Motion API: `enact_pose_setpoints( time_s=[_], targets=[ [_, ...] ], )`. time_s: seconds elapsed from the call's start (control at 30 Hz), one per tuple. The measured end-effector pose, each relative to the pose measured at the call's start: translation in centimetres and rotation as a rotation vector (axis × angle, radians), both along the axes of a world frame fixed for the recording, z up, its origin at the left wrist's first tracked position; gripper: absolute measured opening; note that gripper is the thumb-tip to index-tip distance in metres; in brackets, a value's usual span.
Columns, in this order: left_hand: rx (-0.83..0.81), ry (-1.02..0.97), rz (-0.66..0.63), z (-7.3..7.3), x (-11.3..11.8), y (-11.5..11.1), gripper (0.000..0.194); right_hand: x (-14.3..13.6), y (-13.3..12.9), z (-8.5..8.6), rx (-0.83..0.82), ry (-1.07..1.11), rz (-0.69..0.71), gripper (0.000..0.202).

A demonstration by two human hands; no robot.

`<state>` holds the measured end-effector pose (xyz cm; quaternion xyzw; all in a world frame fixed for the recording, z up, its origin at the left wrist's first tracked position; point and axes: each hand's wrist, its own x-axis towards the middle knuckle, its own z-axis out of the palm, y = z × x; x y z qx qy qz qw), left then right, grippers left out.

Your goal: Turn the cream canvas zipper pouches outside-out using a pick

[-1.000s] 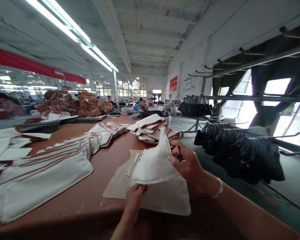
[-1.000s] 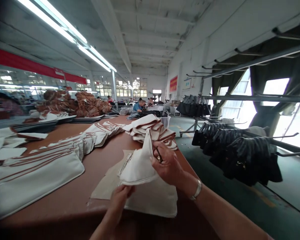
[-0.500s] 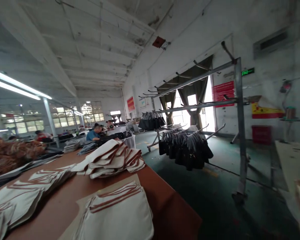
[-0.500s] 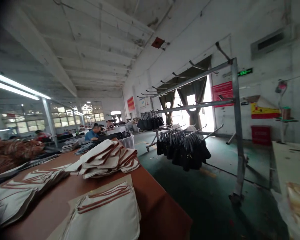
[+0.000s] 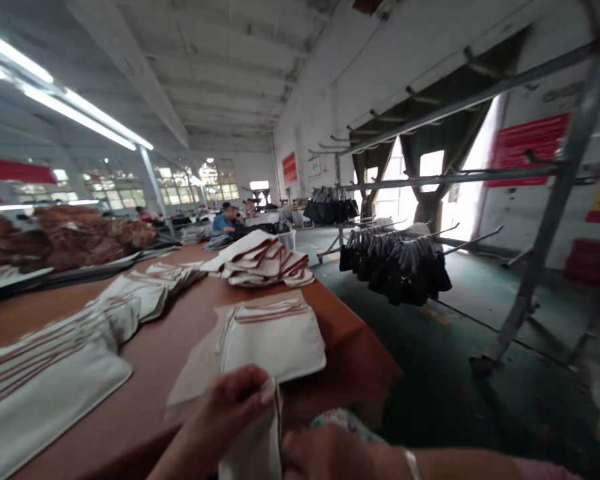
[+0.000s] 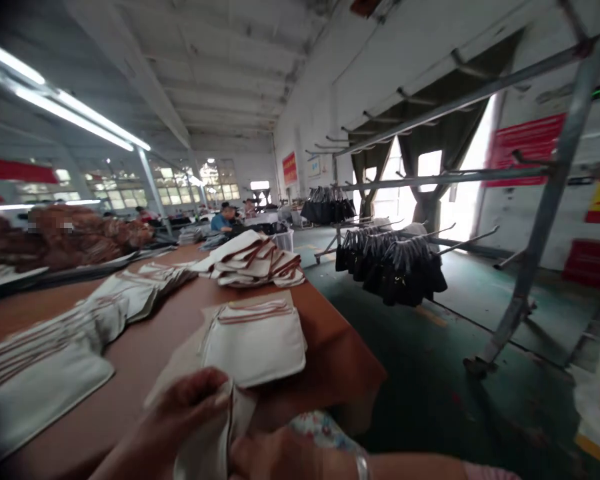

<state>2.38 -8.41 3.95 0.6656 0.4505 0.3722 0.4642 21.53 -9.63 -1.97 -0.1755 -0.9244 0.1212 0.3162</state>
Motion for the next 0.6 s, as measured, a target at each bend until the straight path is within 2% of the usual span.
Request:
enact_pose_setpoints(
  time_s=[0.07, 0.13, 0.2, 0.27, 0.3, 0.4, 0.5, 0.6],
  targets=[
    [-0.034, 0.030, -0.142, 1.0, -0.6, -0.3, 0.036, 0.2, -1.5, -0.4, 0.021, 0.006, 0.110, 0.030],
    [-0.055, 0.067, -0.236, 1.2, -1.0, -0.8, 0.032, 1.4, -2.6, 0.9, -0.043, 0.154, 0.123, 0.023],
    [-0.075, 0.081, -0.273, 0.8, -1.3, -1.6, 0.031, 2.7, -2.5, 2.9, -0.221, 0.413, 0.000, 0.013],
    [-0.086, 0.067, -0.276, 0.0, -1.4, -2.3, 0.030, 3.2, -1.4, 4.3, -0.298, 0.492, -0.032, 0.008],
    [-0.093, 0.054, -0.276, -0.4, -1.4, -2.6, 0.029, 3.1, -0.6, 4.5, -0.333, 0.486, -0.007, 0.013],
    [-0.157, 0.023, -0.279, -1.2, -1.7, -3.1, 0.027, 1.8, 1.5, 3.5, -0.547, 0.350, 0.143, 0.028],
    [-0.278, 0.009, -0.273, -1.6, -2.2, -3.0, 0.028, 0.7, 2.8, 1.7, -0.843, 0.200, 0.291, 0.027],
    [-0.364, -0.023, -0.239, -1.8, -2.7, -2.9, 0.030, 0.3, 3.5, 0.7, -0.900, 0.155, 0.315, 0.021]
  ],
)
